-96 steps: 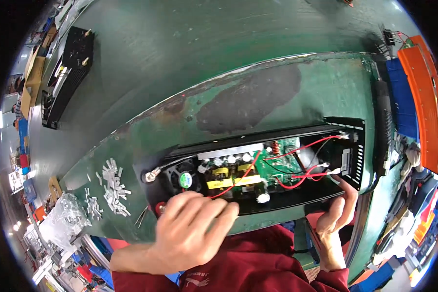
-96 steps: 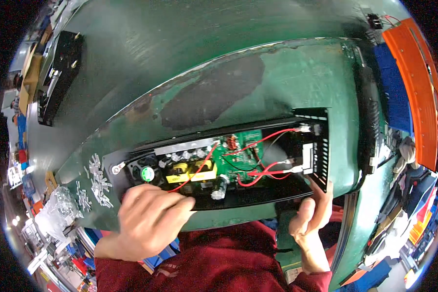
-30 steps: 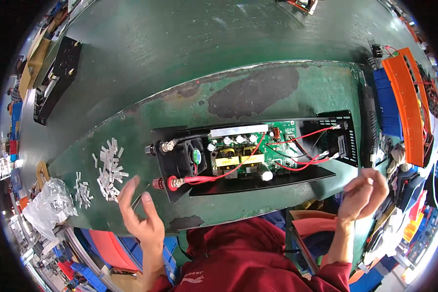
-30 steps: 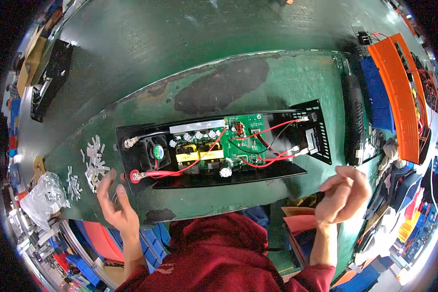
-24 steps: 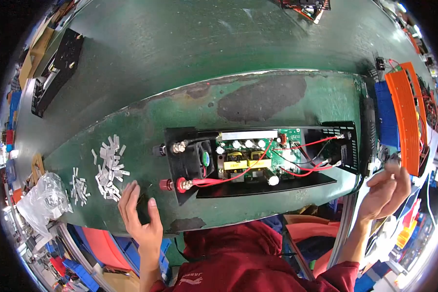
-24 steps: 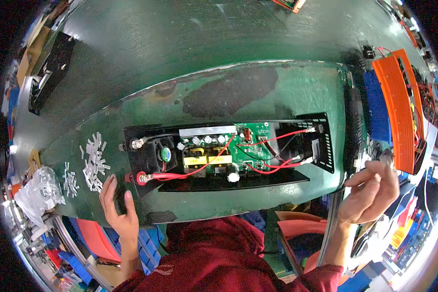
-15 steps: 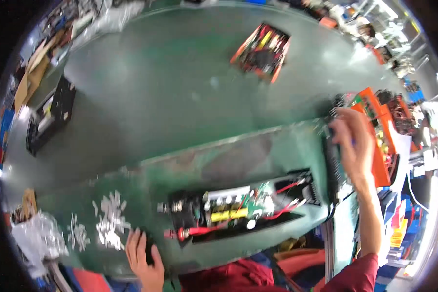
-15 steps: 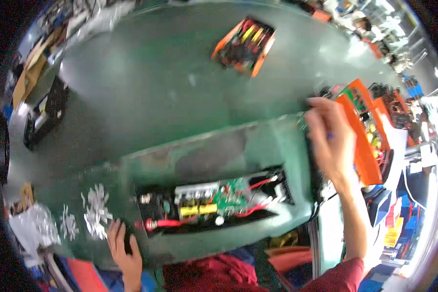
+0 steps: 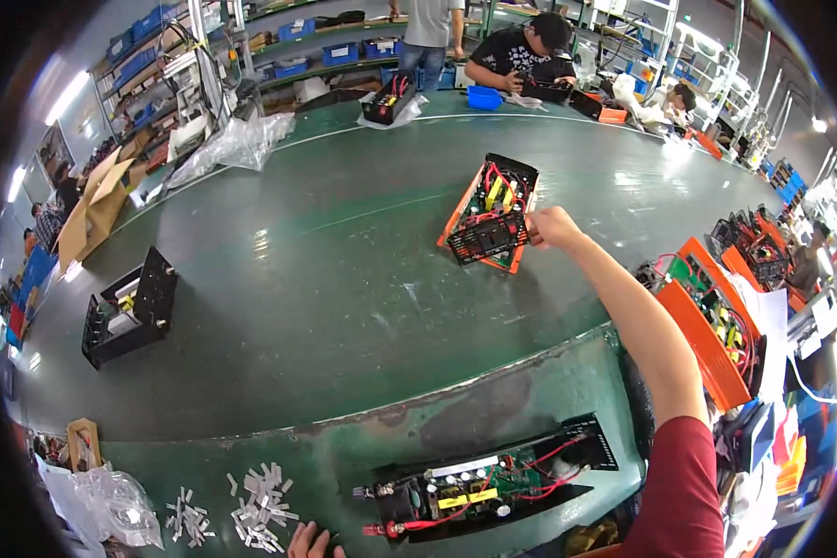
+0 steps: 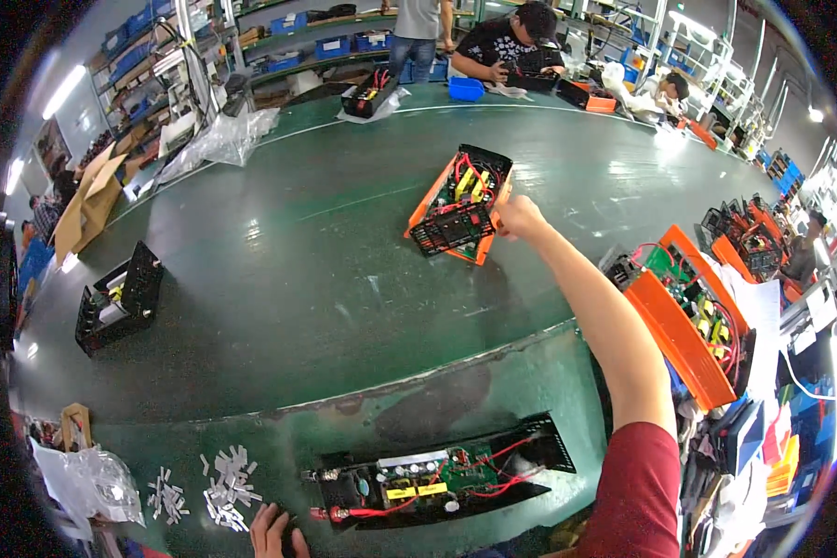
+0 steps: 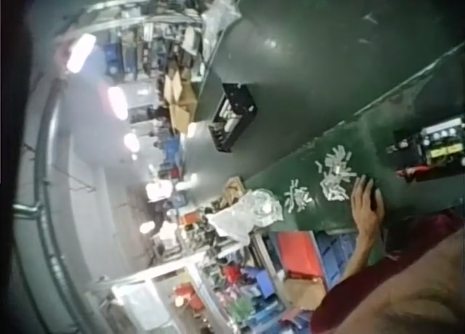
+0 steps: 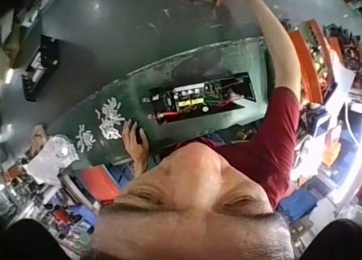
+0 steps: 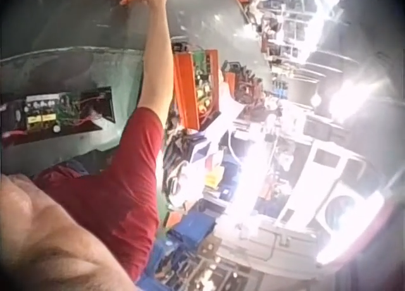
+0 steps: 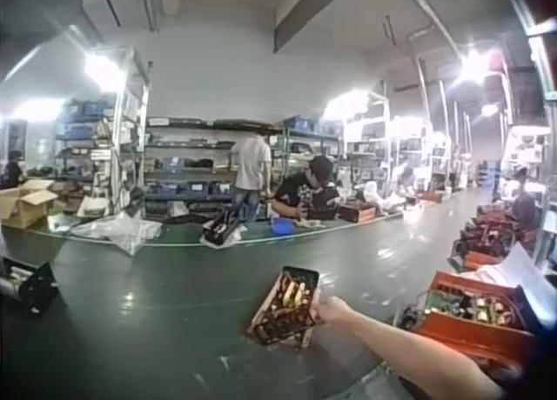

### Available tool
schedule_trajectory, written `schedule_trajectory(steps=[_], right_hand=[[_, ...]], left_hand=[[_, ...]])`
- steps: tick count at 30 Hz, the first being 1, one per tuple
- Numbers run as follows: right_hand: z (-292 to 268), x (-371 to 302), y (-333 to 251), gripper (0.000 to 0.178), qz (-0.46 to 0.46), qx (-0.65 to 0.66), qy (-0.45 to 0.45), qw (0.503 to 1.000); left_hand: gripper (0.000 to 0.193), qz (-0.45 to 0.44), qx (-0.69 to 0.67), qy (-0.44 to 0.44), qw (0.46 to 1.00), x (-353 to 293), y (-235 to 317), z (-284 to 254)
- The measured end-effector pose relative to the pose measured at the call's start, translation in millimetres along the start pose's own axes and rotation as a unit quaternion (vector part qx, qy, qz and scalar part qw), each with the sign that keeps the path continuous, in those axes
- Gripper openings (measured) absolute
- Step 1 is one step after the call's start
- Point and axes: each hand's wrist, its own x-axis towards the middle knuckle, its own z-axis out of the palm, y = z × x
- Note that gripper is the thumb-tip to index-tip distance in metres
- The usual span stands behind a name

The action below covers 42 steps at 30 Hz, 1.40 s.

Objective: Assembling electronic components and circuit boards into a metal enclosure using an electric screwdriver on a factory production line.

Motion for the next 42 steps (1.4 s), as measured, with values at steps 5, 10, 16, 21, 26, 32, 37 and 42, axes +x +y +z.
schedule_trajectory(steps=[5,10,16,21,26,32,37,42], right_hand=[[19.3,17.3,-17.4,0.039,0.038,0.034,0.023,0.998],[19.5,23.3,-13.9,0.036,-0.049,-0.077,0.028,0.995],[45.9,-5.5,-12.5,0.025,-0.087,-0.036,0.047,0.994],[61.8,-88.6,-60.8,0.023,0.027,0.163,-0.142,0.976],[34.7,-69.8,-16.8,0.023,-0.263,-0.192,0.111,0.939],[29.2,-43.4,-21.2,0.033,-0.544,-0.321,0.083,0.771],[31.0,-29.5,-21.1,0.031,-0.564,-0.364,0.055,0.739],[51.4,-76.4,-39.0,0.027,-0.563,-0.36,0.01,0.744]], left_hand=[[0.03,-0.009,0.016,-0.014,1.0,0.4,10.2,5.7],[0.029,-0.01,0.021,-0.005,1.0,1.9,19.6,15.6],[0.028,-0.013,0.017,-0.004,1.0,3.8,18.5,19.9],[0.03,-0.039,0.041,-0.017,0.998,-2.0,18.7,21.4],[0.031,-0.03,0.05,-0.021,0.998,-2.9,17.5,27.4],[0.032,-0.032,0.053,-0.03,0.998,-1.4,24.9,26.0],[0.031,-0.03,0.046,-0.029,0.998,-1.7,25.7,29.7],[0.031,-0.027,0.049,-0.032,0.998,-4.5,20.0,26.9]])
